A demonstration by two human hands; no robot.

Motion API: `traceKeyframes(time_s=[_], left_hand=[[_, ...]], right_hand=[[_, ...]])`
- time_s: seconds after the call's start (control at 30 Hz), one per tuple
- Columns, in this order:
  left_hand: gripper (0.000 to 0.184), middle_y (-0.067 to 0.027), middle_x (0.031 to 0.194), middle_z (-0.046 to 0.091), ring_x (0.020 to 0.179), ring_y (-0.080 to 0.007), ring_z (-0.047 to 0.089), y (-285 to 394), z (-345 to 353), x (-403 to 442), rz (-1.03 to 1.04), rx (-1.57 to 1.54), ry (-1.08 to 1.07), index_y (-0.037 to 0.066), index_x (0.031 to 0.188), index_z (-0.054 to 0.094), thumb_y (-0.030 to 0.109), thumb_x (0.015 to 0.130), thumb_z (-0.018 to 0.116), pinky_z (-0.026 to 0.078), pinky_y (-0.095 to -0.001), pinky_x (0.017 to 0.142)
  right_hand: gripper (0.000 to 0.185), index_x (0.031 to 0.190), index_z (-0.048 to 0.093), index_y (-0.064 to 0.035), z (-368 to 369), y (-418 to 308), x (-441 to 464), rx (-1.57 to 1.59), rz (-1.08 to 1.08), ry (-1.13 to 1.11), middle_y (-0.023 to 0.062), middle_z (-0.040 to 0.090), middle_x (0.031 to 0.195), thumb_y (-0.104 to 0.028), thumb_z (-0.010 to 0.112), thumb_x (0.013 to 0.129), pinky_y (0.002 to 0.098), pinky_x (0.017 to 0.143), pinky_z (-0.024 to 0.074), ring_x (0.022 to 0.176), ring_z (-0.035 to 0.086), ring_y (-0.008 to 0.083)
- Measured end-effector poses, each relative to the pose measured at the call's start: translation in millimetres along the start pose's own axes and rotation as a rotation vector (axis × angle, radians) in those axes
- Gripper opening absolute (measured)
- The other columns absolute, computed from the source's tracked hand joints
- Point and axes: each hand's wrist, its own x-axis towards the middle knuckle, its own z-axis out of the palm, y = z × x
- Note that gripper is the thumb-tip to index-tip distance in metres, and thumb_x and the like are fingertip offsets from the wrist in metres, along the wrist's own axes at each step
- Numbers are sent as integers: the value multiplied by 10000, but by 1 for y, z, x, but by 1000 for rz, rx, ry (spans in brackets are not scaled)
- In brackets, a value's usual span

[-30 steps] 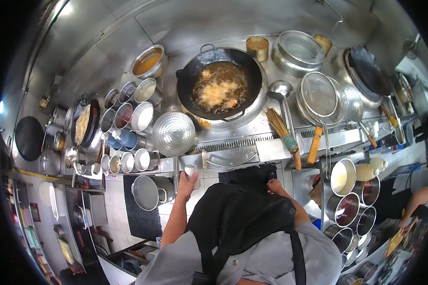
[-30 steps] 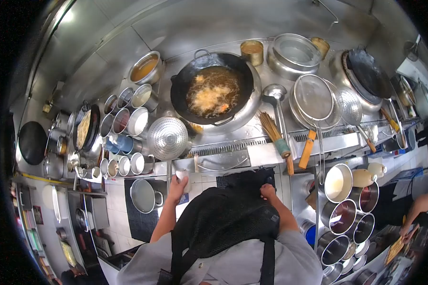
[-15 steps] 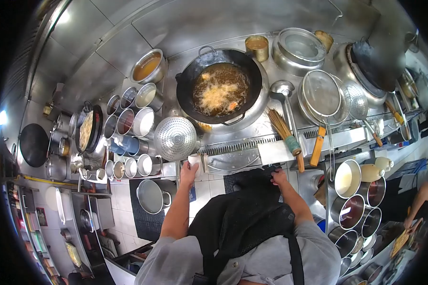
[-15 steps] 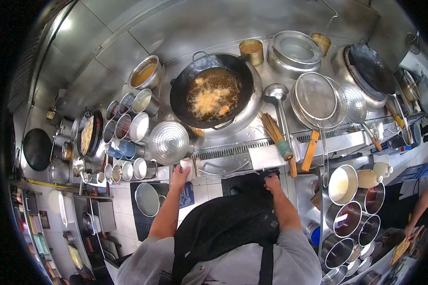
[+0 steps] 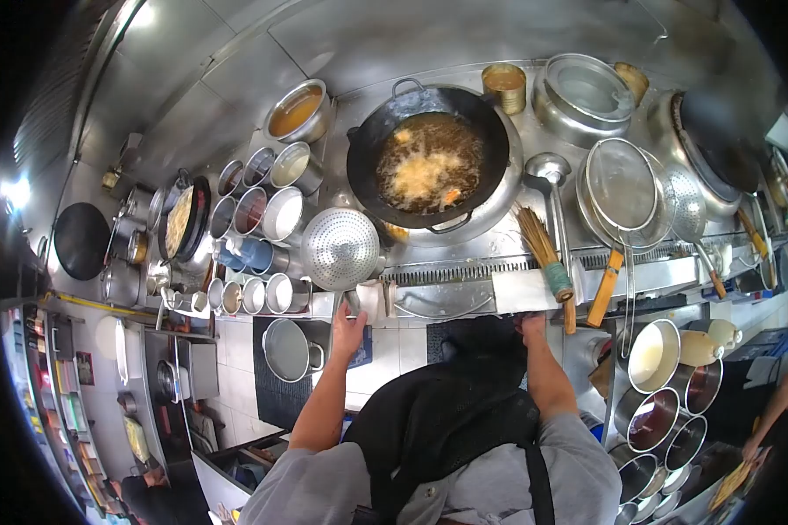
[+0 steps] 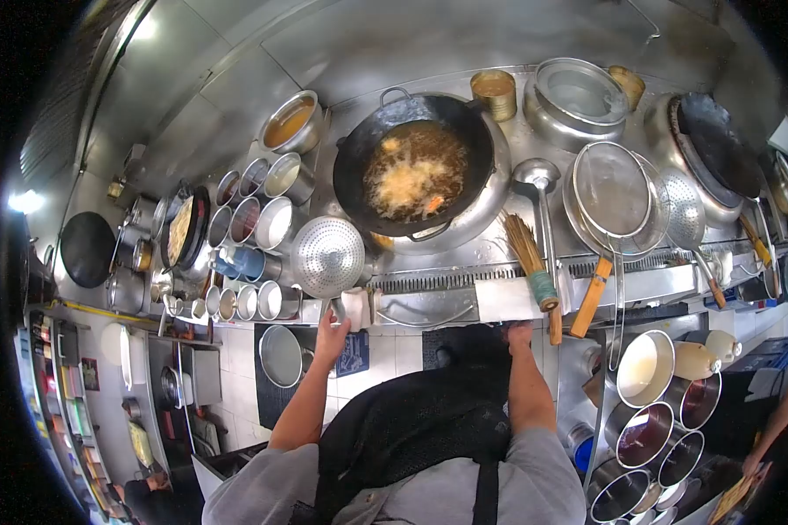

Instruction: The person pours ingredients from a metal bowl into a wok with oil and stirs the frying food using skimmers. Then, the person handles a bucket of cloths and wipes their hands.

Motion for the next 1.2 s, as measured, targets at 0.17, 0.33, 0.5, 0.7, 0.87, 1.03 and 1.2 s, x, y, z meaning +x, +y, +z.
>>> traceKeyframes(time_s=[0.17, 0.33, 0.5, 0.7, 0.87, 1.03, 1.2], left_hand=[[611, -214, 1184, 567, 881, -253, 663, 8, -19, -47, 5, -27, 53, -60, 1353, 436, 237, 888, 700, 546, -359, 793], [483, -164, 996, 656, 847, -246, 669, -3, -16, -87, 2, -98, -40, -31, 1282, 510, 203, 899, 690, 551, -362, 742], [439, -162, 954, 690, 811, -265, 696, -13, -9, -123, -118, -84, -203, -3, 1252, 548, 246, 910, 664, 551, -375, 728], [465, -162, 958, 700, 797, -242, 702, -34, -5, -143, -230, -110, -363, -7, 1249, 558, 300, 913, 654, 549, -356, 744], [490, -159, 962, 703, 786, -213, 709, -68, -1, -155, -367, -33, -426, -6, 1225, 578, 357, 906, 658, 554, -339, 720], [506, -143, 836, 707, 712, -168, 686, -124, 0, -164, -651, -125, -448, -33, 1198, 587, 329, 857, 680, 541, -299, 612], [446, -177, 864, 711, 764, -264, 705, -96, -5, -163, -435, 161, -414, -34, 1160, 610, 280, 851, 677, 549, -382, 715]], right_hand=[[191, 1202, 516, -154, 0, -1, 6, 89, 1, 56, 45, 664, 829, -158, 406, 1047, 327, 494, 517, 595, 633, 155], [181, 1058, 647, -33, -6, 60, 73, -337, -328, 355, 152, 670, 770, -156, 583, 941, 365, 480, 525, 561, 637, 226], [233, 1079, 648, -9, -18, 40, 66, -414, -556, 533, 164, 672, 741, -194, 572, 958, 372, 472, 523, 529, 632, 227], [274, 1009, 600, 3, -25, 18, 8, 12, -186, 340, 128, 617, 702, -246, 485, 1015, 344, 451, 487, 502, 590, 206], [244, 959, 568, 7, -37, 17, 4, -179, -372, 215, 91, 572, 647, -221, 500, 1014, 325, 387, 445, 449, 546, 172], [179, 940, 560, 31, -41, 26, 14, -194, -429, 199, 107, 579, 649, -138, 526, 988, 337, 418, 450, 461, 545, 175], [181, 911, 545, 20, -44, 25, 17, -220, -374, 202, 111, 583, 653, -148, 536, 978, 336, 425, 449, 473, 552, 176]])
